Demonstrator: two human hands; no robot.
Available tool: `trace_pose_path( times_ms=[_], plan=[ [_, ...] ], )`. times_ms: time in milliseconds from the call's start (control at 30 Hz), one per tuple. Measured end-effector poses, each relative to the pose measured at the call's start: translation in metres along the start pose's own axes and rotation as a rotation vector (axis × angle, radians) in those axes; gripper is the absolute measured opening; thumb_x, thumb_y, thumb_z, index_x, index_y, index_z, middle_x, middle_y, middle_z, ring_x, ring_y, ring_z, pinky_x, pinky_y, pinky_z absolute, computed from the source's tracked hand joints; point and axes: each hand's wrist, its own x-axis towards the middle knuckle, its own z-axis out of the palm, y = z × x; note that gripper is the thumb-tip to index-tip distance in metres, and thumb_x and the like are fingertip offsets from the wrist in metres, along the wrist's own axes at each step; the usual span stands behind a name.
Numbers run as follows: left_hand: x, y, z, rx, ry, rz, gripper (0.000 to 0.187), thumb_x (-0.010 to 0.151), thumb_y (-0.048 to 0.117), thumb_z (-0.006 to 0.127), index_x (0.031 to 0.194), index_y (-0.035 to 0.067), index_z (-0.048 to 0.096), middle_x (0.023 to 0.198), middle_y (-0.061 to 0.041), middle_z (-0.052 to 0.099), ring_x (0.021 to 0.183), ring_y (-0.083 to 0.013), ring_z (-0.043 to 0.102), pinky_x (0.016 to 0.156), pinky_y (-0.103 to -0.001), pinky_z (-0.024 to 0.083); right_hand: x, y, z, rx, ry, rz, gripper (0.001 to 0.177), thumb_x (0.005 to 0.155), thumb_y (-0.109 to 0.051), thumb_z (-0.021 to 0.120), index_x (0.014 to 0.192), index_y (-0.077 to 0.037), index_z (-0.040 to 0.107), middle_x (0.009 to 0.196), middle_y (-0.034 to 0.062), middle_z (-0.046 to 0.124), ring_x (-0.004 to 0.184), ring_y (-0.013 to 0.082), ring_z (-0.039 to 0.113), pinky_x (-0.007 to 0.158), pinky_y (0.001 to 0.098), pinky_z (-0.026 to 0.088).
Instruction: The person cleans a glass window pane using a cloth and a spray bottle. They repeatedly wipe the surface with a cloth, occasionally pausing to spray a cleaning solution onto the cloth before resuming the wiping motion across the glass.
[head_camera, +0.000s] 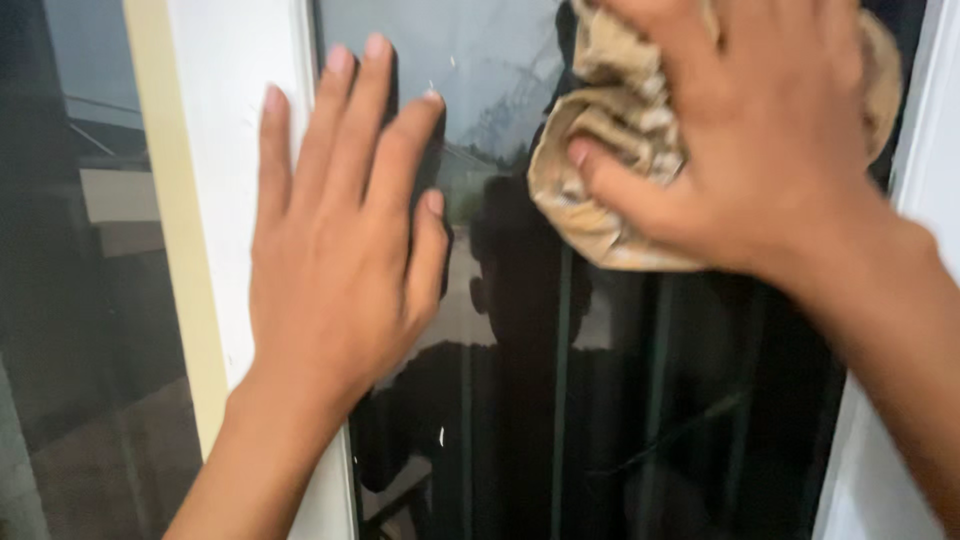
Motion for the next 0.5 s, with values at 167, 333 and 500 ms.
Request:
trace_pose_path(
  times_ms=[167, 333, 500],
  plan=[
    [0.000, -0.002, 0.001, 0.000, -0.001, 0.009, 0.051, 0.102, 0.019, 0.056, 0.152, 0.006, 0.050, 0.166, -0.021, 0.037, 0.157, -0.0361, 0.029, 0.129, -0.057, 0.013, -0.010, -0.046, -0.004, 0.158, 0.048, -0.108, 0.079, 0.083, -0.054, 0.076, 0.151, -0.023, 0.050, 0.156, 0.0190, 0.041, 0.146, 0.0392, 0.038, 0.118, 0.0600, 0.028],
    [0.001, -0.002, 0.001, 0.032, -0.046, 0.034, 0.058, 0.106, 0.020, 0.056, 0.162, 0.018, 0.044, 0.168, -0.022, 0.033, 0.157, -0.0372, 0.027, 0.129, -0.058, 0.012, -0.050, -0.058, -0.011, 0.322, -0.111, -0.196, 0.088, 0.069, -0.064, 0.073, 0.148, -0.031, 0.051, 0.162, 0.0119, 0.038, 0.151, 0.0343, 0.034, 0.124, 0.0580, 0.026],
    [-0.004, 0.005, 0.000, 0.088, -0.107, 0.038, 0.061, 0.109, 0.022, 0.055, 0.167, 0.020, 0.036, 0.170, -0.025, 0.025, 0.160, -0.0396, 0.020, 0.128, -0.061, 0.009, -0.056, -0.015, -0.019, 0.263, -0.100, -0.247, 0.083, 0.077, -0.067, 0.072, 0.147, -0.027, 0.052, 0.160, 0.0135, 0.039, 0.149, 0.0352, 0.036, 0.123, 0.0587, 0.025]
  ],
)
